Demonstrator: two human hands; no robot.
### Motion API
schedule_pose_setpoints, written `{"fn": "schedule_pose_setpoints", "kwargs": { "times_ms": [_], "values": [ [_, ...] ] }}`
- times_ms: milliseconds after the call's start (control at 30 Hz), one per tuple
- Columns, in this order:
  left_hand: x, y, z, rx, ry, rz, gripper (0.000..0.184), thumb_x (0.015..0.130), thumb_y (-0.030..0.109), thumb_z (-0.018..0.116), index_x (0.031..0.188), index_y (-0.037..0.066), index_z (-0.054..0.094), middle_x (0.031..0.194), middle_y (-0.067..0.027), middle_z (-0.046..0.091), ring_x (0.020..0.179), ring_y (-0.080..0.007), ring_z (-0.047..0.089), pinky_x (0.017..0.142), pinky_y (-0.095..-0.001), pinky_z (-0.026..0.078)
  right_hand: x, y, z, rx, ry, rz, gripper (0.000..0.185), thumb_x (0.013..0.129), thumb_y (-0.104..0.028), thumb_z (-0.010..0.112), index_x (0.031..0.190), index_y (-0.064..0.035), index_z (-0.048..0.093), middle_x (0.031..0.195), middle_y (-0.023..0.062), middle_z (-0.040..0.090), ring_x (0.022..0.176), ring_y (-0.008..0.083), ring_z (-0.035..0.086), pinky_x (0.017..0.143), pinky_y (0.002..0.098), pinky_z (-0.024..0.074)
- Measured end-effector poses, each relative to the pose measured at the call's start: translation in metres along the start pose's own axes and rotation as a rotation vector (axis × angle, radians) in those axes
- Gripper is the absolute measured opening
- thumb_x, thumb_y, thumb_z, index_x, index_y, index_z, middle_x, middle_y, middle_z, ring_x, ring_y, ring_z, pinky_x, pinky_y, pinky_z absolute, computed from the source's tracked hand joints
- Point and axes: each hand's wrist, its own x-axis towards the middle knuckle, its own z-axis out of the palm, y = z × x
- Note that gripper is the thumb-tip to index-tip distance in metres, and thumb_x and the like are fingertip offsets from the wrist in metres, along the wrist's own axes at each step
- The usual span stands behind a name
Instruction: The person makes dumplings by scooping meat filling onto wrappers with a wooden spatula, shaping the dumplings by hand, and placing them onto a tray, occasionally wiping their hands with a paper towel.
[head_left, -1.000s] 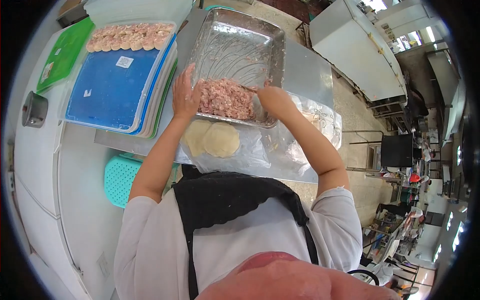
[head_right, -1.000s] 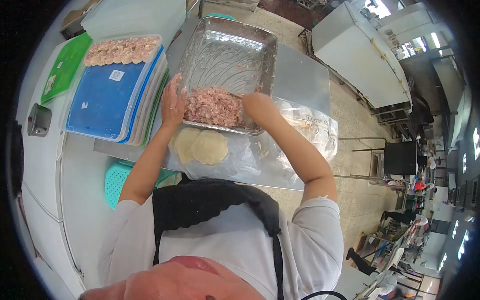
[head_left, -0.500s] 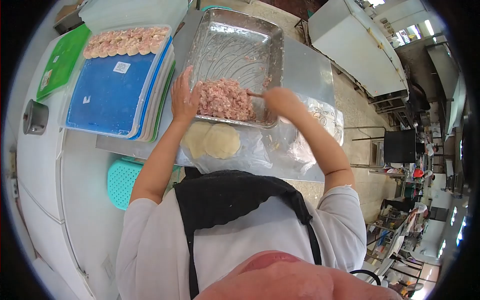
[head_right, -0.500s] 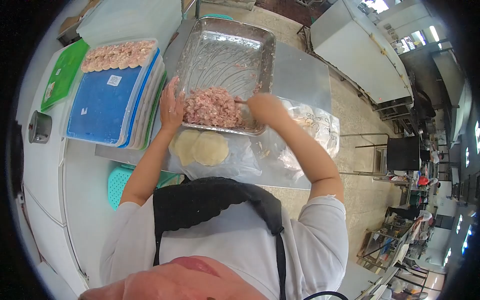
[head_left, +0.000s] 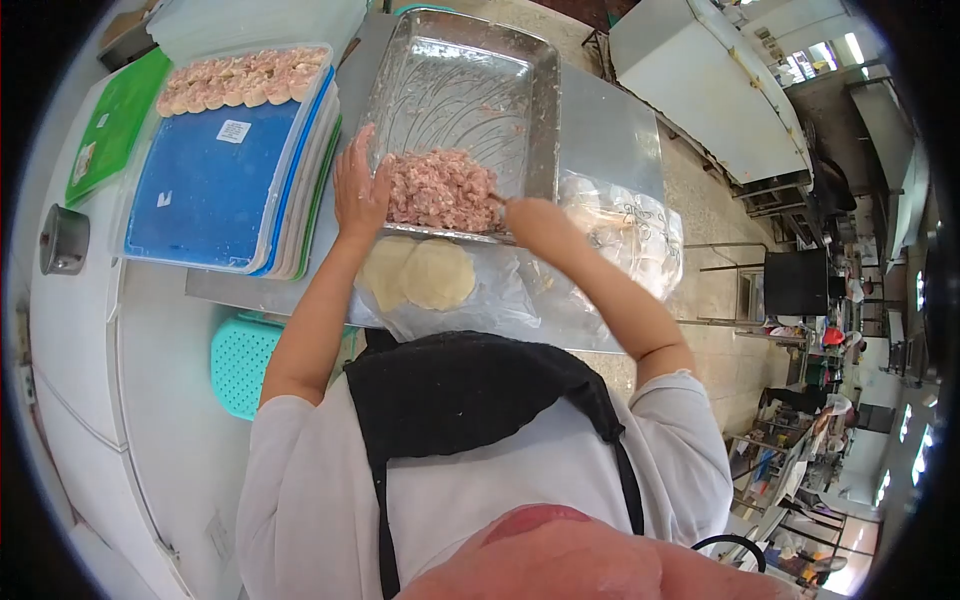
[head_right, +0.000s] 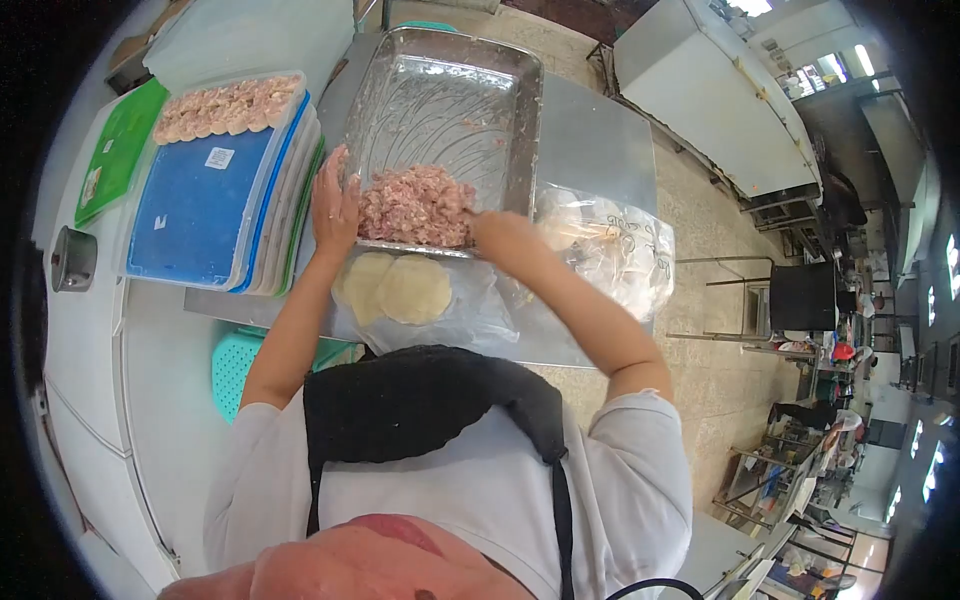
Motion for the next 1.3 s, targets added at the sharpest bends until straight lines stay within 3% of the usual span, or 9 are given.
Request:
{"fn": "schedule_pose_setpoints", "kwargs": {
  "times_ms": [133, 200, 400, 533, 767, 967, 1100, 1200, 1300],
  "values": [
    [-0.001, 0.0, -0.002, 0.013, -0.003, -0.002, 0.051, 0.091, 0.03, 0.05, 0.135, 0.006, 0.04, 0.129, -0.0175, 0.05, 0.115, -0.037, 0.045, 0.099, -0.0449, 0.033, -0.01, 0.001, -0.014, 0.088, -0.034, -0.022, 0.014, 0.078, -0.012, 0.056, 0.077, -0.0047, 0.069, 0.075, 0.0183, 0.066, 0.07, 0.035, 0.066, 0.06, 0.0447, 0.053],
    [0.002, -0.001, 0.0, 0.019, -0.012, -0.006, 0.051, 0.091, 0.03, 0.05, 0.135, 0.006, 0.04, 0.129, -0.0172, 0.05, 0.116, -0.0366, 0.046, 0.1, -0.0447, 0.033, -0.004, 0.02, -0.05, -0.077, -0.249, 0.023, 0.013, 0.077, -0.01, 0.057, 0.076, -0.0033, 0.068, 0.075, 0.0182, 0.066, 0.071, 0.0349, 0.066, 0.059, 0.0436, 0.0532],
    [0.002, -0.002, 0.0, -0.007, 0.027, 0.047, 0.05, 0.092, 0.031, 0.049, 0.134, 0.005, 0.041, 0.128, -0.0169, 0.051, 0.116, -0.036, 0.046, 0.1, -0.044, 0.034, 0.0, 0.008, -0.026, -0.024, -0.142, 0.022, 0.015, 0.078, -0.01, 0.056, 0.08, -0.0016, 0.069, 0.079, 0.0173, 0.067, 0.075, 0.0347, 0.067, 0.061, 0.0439, 0.0543],
    [0.0, 0.0, -0.002, 0.006, 0.006, 0.015, 0.05, 0.093, 0.032, 0.049, 0.134, 0.004, 0.041, 0.127, -0.0173, 0.051, 0.116, -0.0366, 0.046, 0.1, -0.044, 0.034, 0.005, 0.031, -0.043, 0.014, -0.301, 0.081, 0.017, 0.08, -0.011, 0.054, 0.083, -0.0014, 0.068, 0.08, 0.0181, 0.068, 0.077, 0.0354, 0.067, 0.066, 0.045, 0.054],
    [0.002, -0.001, 0.0, -0.01, -0.003, 0.033, 0.05, 0.092, 0.028, 0.05, 0.134, 0.004, 0.041, 0.126, -0.0191, 0.051, 0.115, -0.0378, 0.046, 0.099, -0.0442, 0.035, 0.036, 0.05, -0.033, -0.041, -0.087, -0.036, 0.016, 0.078, -0.009, 0.055, 0.083, -0.0014, 0.068, 0.082, 0.018, 0.068, 0.078, 0.0353, 0.067, 0.067, 0.0451, 0.0537],
    [0.002, 0.0, -0.001, 0.009, -0.004, 0.0, 0.049, 0.091, 0.025, 0.05, 0.134, 0.004, 0.042, 0.125, -0.0201, 0.051, 0.115, -0.038, 0.046, 0.099, -0.0434, 0.035, 0.105, 0.102, 0.007, -0.127, 0.148, 0.099, 0.015, 0.078, -0.012, 0.056, 0.079, -0.0057, 0.069, 0.081, 0.016, 0.068, 0.078, 0.0339, 0.067, 0.063, 0.0444, 0.0536],
    [0.002, 0.004, -0.003, -0.004, 0.002, -0.028, 0.048, 0.091, 0.025, 0.05, 0.133, 0.003, 0.042, 0.126, -0.0202, 0.051, 0.116, -0.038, 0.046, 0.1, -0.0435, 0.035, 0.074, 0.036, -0.02, -0.082, -0.04, -0.1, 0.018, 0.084, -0.01, 0.052, 0.09, -0.0039, 0.067, 0.086, 0.0183, 0.067, 0.083, 0.0344, 0.066, 0.067, 0.0464, 0.0529],
    [0.002, 0.006, -0.004, -0.02, 0.017, -0.005, 0.048, 0.09, 0.024, 0.051, 0.133, 0.003, 0.042, 0.127, -0.02, 0.05, 0.116, -0.0377, 0.046, 0.101, -0.0433, 0.034, 0.069, 0.05, -0.025, -0.01, -0.014, -0.167, 0.019, 0.081, -0.016, 0.054, 0.076, -0.0044, 0.069, 0.08, 0.0166, 0.068, 0.076, 0.0342, 0.067, 0.062, 0.0443, 0.0536],
    [0.001, 0.009, -0.005, 0.003, 0.026, -0.024, 0.048, 0.09, 0.024, 0.051, 0.133, 0.002, 0.042, 0.127, -0.0204, 0.05, 0.117, -0.0379, 0.046, 0.101, -0.0433, 0.034, 0.082, 0.088, -0.017, 0.02, 0.071, 0.092, 0.019, 0.082, -0.015, 0.053, 0.078, -0.0026, 0.067, 0.081, 0.0167, 0.068, 0.076, 0.0352, 0.067, 0.063, 0.0445, 0.0536]
  ]
}}
